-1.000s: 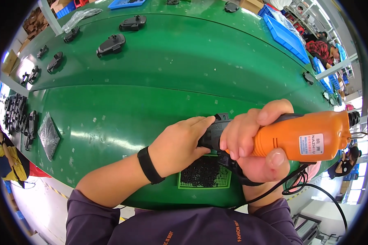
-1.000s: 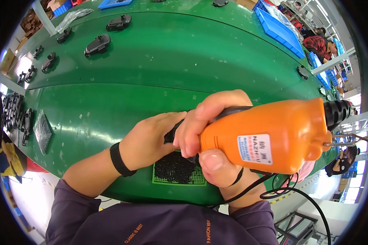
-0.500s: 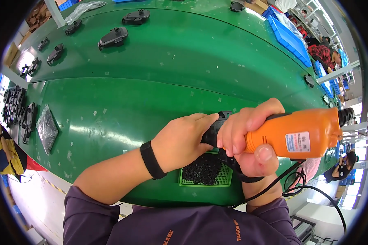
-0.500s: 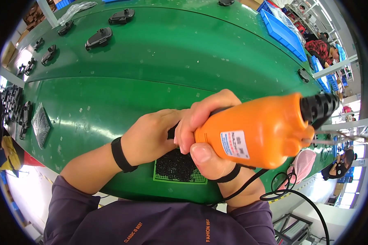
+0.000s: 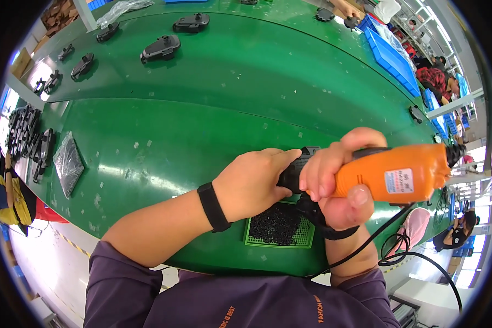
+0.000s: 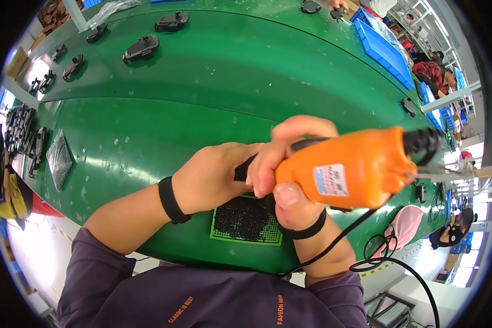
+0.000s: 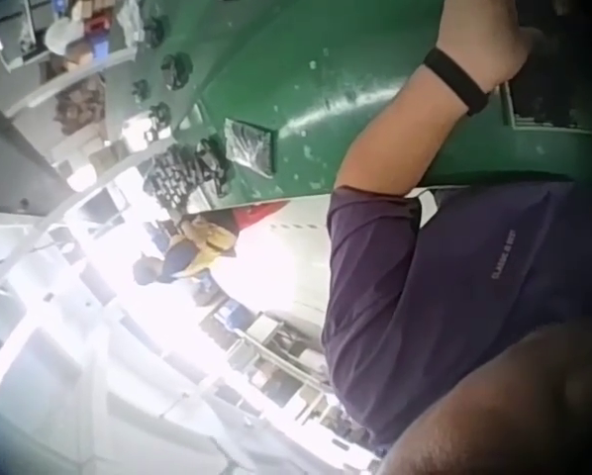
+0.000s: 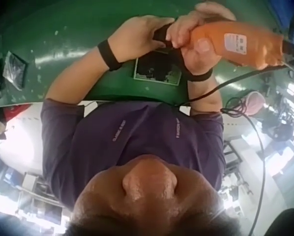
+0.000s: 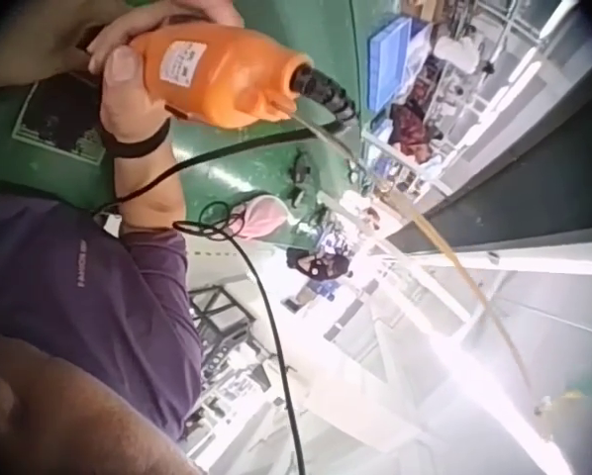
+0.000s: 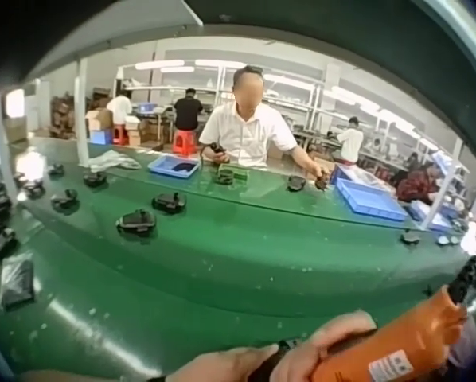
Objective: The person assembles a phone holder by placing a screw into the housing by hand and driving it with a power screwdriver. They repeat this process for a second screw before placing the finished component on the workbench and starting a new one.
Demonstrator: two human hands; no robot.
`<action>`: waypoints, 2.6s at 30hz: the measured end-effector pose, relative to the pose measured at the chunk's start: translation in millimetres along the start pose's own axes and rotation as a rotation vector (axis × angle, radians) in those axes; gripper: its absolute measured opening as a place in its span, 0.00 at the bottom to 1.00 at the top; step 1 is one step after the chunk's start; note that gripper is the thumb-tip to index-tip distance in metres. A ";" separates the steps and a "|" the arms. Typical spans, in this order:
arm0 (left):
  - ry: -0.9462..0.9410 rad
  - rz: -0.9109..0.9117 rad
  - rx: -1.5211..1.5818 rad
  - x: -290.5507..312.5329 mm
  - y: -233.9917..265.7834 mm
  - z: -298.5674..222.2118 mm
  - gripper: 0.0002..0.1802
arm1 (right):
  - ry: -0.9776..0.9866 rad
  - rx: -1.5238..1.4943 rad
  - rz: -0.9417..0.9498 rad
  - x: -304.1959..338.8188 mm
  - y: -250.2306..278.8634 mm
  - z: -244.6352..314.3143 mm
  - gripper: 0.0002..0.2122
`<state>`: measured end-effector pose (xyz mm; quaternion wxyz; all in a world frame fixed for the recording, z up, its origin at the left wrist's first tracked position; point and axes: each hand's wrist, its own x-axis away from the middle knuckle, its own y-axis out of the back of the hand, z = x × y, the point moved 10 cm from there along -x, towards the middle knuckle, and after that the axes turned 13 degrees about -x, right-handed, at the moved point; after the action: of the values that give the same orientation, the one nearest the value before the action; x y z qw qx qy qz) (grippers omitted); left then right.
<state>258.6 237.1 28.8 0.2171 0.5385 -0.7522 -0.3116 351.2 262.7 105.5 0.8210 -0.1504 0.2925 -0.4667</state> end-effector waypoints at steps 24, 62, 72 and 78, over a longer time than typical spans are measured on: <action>0.007 0.060 0.002 1.0 -1.8 1.8 0.30 | -0.116 -0.175 -0.058 -1.9 -1.2 -7.4 0.24; 0.082 0.084 0.029 11.9 -2.0 8.8 0.25 | -0.060 0.000 0.093 1.1 -13.8 -15.0 0.21; -0.231 0.057 -0.279 45.0 17.4 -66.9 0.19 | 0.206 -0.075 -0.141 51.3 24.8 102.7 0.28; -0.244 0.250 -0.490 59.6 -40.5 -56.4 0.11 | 0.166 0.081 -0.086 55.7 28.2 96.4 0.21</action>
<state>303.9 158.4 39.9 0.2852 0.3316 -0.7356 -0.5173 452.0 227.3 147.5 0.7786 -0.0902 0.3334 -0.5239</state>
